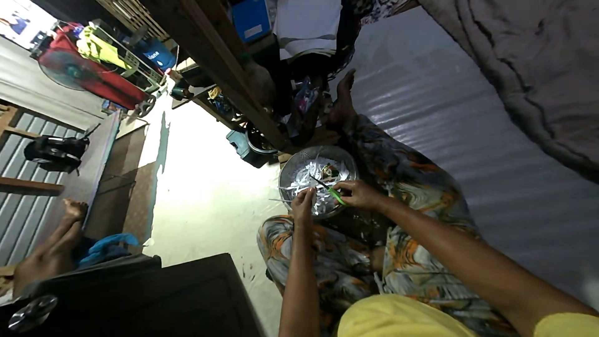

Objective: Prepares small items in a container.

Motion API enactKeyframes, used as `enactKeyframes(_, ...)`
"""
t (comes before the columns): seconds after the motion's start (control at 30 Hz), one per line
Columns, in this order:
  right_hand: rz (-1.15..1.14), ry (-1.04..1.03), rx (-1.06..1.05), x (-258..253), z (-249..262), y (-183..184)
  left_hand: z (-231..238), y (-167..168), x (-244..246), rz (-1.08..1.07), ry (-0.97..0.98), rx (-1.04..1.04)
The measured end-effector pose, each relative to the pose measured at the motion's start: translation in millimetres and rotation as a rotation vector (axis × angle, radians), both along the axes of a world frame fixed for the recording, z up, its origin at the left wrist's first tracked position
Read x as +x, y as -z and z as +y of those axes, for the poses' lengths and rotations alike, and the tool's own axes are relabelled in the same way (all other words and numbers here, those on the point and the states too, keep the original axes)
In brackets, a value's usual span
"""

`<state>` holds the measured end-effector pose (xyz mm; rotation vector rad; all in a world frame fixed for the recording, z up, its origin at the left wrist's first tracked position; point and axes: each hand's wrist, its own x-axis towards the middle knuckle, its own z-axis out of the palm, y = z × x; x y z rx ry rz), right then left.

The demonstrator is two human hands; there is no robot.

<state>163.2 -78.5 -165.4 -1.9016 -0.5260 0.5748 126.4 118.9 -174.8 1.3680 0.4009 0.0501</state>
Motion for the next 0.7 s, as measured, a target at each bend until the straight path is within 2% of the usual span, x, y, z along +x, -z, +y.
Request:
enactKeyframes(0.23, 0.017, -0.076, -0.02, 1.0, -1.5, 4.4, 1.9, 2.6, 0.4, -0.013, -0.004, -0.005)
enactKeyframes(0.4, 0.037, -0.06, 0.002, -0.3, -0.9, 0.9, 1.8, 0.4, -0.5, 0.004, 0.035, 0.047)
enactKeyframes(0.7, 0.028, -0.063, -0.012, -0.2, -2.2, 1.6, 1.7, 0.2, 0.0, -0.001, -0.008, 0.013)
